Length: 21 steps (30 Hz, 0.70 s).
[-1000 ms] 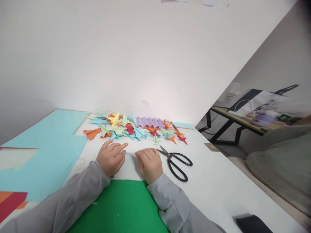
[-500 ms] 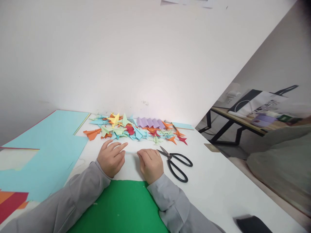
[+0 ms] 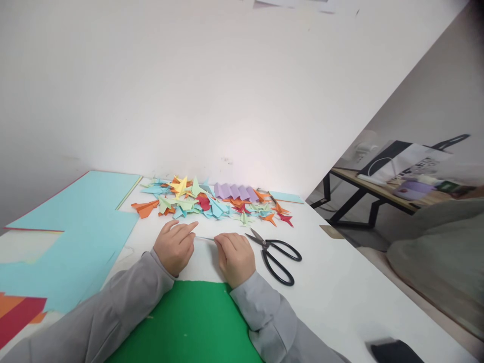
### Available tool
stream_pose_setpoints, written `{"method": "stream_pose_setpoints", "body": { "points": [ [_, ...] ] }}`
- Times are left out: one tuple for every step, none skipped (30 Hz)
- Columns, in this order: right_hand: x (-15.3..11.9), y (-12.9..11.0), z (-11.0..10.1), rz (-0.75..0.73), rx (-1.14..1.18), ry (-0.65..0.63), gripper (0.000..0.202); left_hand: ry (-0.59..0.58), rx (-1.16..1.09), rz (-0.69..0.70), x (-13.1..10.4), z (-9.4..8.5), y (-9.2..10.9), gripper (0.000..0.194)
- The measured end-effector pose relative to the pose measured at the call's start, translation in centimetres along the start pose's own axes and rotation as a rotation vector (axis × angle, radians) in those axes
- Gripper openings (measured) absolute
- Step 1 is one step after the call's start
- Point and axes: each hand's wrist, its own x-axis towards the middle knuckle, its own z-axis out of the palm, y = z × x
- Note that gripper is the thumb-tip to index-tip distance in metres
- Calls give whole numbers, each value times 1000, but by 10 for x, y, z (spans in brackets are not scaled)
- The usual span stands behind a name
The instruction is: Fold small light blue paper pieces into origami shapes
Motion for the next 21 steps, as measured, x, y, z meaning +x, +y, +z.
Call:
{"method": "stream_pose_setpoints", "body": {
  "points": [
    [0, 0, 0, -1, 0, -2, 15, 3, 2, 1, 0, 0, 0, 14],
    [-1, 0, 0, -4, 0, -5, 15, 7, 4, 3, 0, 0, -1, 14],
    [-1, 0, 0, -6, 0, -7, 16, 9, 6, 3, 0, 0, -1, 14],
    [-1, 0, 0, -7, 0, -8, 16, 11, 8, 3, 0, 1, -1, 15],
    [-1, 0, 0, -8, -1, -9, 16, 13, 8, 1, 0, 1, -2, 15],
    [-1, 0, 0, -8, -2, -8, 16, 16, 8, 0, 0, 1, -2, 15],
    [-1, 0, 1, -6, -2, -5, 16, 21, 8, 1, -1, 1, -3, 15],
    [-1, 0, 1, -5, -3, -1, 16, 28, 9, 3, -1, 2, -3, 16],
    [-1, 0, 1, -5, -2, 4, 16, 34, 9, 5, -1, 2, -3, 16],
    [-1, 0, 1, -4, -2, 9, 16, 38, 9, 6, 0, 2, -2, 16],
    [-1, 0, 2, -2, -2, 14, 16, 38, 7, 6, 0, 2, -2, 17],
    [-1, 1, 2, -2, -2, 15, 16, 34, 4, 6, 0, 2, -2, 17],
    [-1, 1, 2, -2, -3, 13, 15, 28, 0, 6, 0, 2, -1, 17],
    [-1, 1, 2, -4, -4, 8, 16, 21, -4, 6, 0, 2, -1, 17],
    [-1, 1, 2, -6, -5, 4, 16, 19, -7, 7, -1, 2, -2, 17],
    [-1, 2, 2, -6, -7, 5, 16, 20, -10, 7, -1, 2, -2, 18],
    [-2, 2, 1, -4, -12, 10, 16, 23, -11, 4, -2, 2, -3, 18],
    [-2, 2, 1, 1, -18, 19, 16, 29, -11, -2, -3, 3, -5, 18],
    [-2, 3, 0, 7, -24, 28, 16, 36, -9, -13, -4, 3, -6, 18],
    [-2, 3, 0, 8, -30, 33, 16, 40, -7, -27, -5, 3, -7, 18],
    [-2, 3, 0, 2, -31, 31, 15, 43, -6, -44, -5, 3, -8, 17]
  ]
}}
